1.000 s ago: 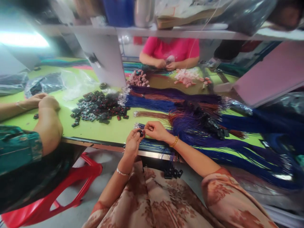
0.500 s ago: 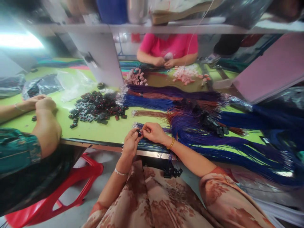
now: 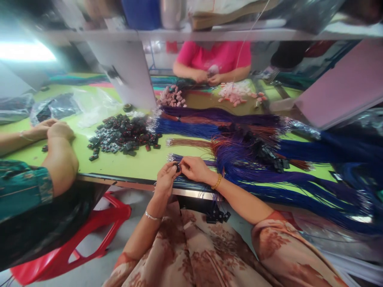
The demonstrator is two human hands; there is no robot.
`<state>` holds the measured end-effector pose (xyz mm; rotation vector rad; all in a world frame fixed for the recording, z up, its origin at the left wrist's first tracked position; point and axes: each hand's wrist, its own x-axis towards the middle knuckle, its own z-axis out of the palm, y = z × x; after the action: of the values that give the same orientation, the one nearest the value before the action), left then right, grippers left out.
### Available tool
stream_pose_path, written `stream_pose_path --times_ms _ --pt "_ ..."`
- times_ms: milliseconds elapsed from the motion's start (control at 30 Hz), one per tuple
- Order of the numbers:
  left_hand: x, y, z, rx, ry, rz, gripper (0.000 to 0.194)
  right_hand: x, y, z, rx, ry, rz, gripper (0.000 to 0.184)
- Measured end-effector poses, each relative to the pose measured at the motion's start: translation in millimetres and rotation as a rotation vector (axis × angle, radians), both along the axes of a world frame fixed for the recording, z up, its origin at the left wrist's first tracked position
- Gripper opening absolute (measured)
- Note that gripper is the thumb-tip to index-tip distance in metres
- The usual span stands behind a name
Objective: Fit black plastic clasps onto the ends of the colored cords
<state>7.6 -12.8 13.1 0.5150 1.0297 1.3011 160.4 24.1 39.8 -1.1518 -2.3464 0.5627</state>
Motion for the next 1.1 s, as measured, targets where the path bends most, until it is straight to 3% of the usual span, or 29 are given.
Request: stream_pose_path --times_ms 200,367,467,567,667,767,867,1000,1067,1100 --pt "0.0 -0.2 -3.6 0.006 0.022 -0.009 0.036 -1.8 -2.0 0.7 -0.009 -0.030 0.005 0.012" --pt "-1.7 -0.6 -2.7 0.026 -0.017 -0.005 0.034 16.0 3.0 24.3 -0.048 -0.012 0.056 0.010" --pt "-3.0 -0.7 -2.1 0.013 -0.028 -0.019 0.036 49.9 11.5 46.1 0.037 0.156 -0.171 0.016" --pt "-1.4 -1.5 -2.9 0.009 -0.011 -0.017 0.036 101.0 17.6 56.2 0.189 0.134 -0.586 0.036" --pt "3.3 -5.3 -4.5 0.032 0.018 -0.012 0.037 149.4 16.6 42.9 0.192 -0.162 -0.942 0.042" --pt "3.3 -9.0 -4.3 0.071 0.082 -0.031 0.038 177.9 11.4 20.3 0.129 -0.414 -1.025 0.039" --pt "-14.7 -2.1 0.1 0.174 0.272 -0.033 0.033 184.8 3.7 16.7 0.100 -0.394 -0.983 0.046" --pt "-63.1 34.1 8.1 0.343 0.895 0.123 0.026 163.3 -13.4 47.9 0.286 -0.255 -1.030 0.053" --pt "-84.0 57.1 9.0 0.376 1.209 0.149 0.028 138.2 -22.8 61.9 0.342 -0.198 -0.933 0.041" --pt "-91.4 67.2 8.4 0.373 1.329 0.139 0.029 122.7 -26.8 65.0 0.308 -0.160 -0.808 0.034"
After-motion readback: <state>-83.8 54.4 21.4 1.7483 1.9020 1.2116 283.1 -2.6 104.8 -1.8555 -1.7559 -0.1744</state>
